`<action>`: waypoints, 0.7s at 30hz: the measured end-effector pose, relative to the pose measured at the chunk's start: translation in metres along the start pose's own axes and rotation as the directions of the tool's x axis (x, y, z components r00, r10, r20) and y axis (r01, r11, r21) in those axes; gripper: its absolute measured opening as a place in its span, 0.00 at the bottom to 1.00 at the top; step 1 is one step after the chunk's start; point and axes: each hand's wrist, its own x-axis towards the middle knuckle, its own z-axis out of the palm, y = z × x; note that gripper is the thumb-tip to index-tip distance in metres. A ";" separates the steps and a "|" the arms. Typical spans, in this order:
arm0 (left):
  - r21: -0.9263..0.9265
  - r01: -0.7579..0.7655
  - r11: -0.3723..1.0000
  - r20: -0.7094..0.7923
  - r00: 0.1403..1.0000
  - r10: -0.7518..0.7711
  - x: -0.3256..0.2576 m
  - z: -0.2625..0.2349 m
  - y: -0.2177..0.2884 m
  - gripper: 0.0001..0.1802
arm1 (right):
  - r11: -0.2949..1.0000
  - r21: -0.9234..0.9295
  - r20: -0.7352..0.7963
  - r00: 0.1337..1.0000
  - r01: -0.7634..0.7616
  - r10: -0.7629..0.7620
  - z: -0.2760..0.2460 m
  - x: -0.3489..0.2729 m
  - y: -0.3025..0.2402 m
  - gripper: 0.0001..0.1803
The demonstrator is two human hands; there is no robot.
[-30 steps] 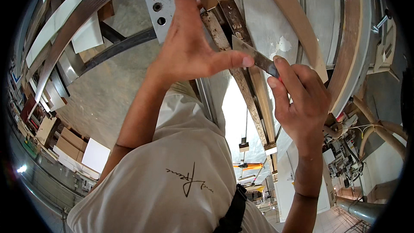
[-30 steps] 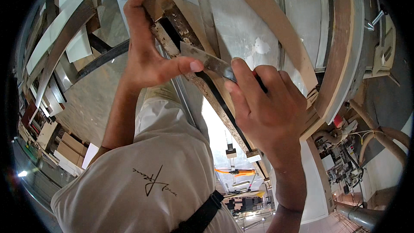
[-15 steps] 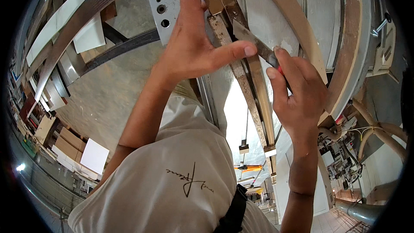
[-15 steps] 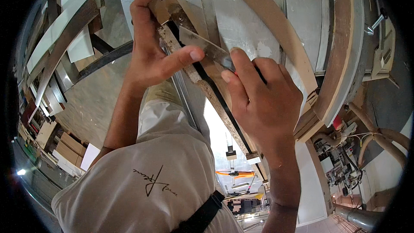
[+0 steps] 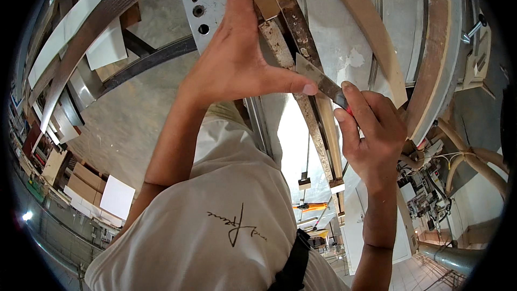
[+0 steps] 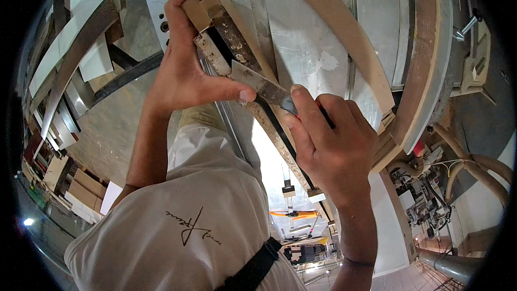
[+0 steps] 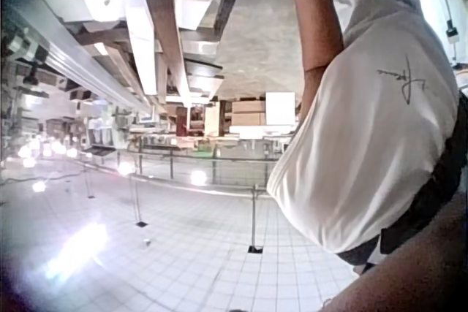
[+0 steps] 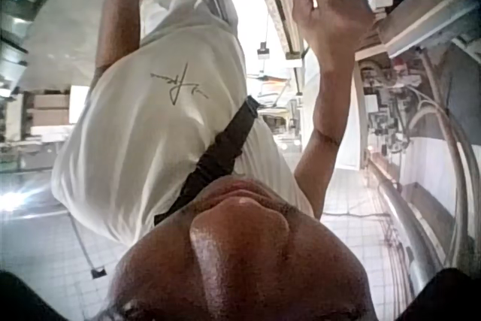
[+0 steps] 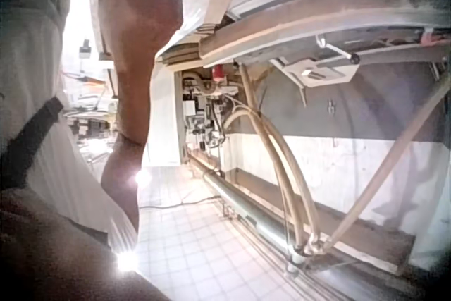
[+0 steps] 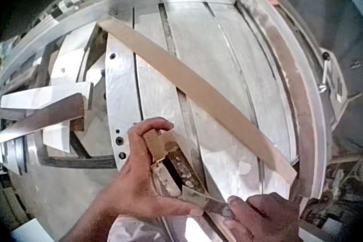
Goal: The person uses a hand scraper to remove excess adhesive and debris from the edges of curved and straight wooden furniture components on a industrial workbench.
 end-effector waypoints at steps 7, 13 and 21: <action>-0.054 0.031 0.998 -0.009 0.999 -0.031 0.001 0.001 0.003 0.70 | 1.000 0.011 -0.034 0.999 -0.026 0.026 0.004 0.004 0.000 0.21; -0.096 0.058 0.994 -0.037 0.997 -0.062 0.000 0.004 0.004 0.68 | 0.999 0.032 -0.064 0.997 -0.028 0.030 0.009 0.002 0.001 0.20; -0.090 0.073 0.993 -0.059 0.995 -0.079 0.006 0.007 0.009 0.68 | 0.999 -0.002 -0.152 0.988 -0.033 0.032 0.011 0.004 -0.003 0.19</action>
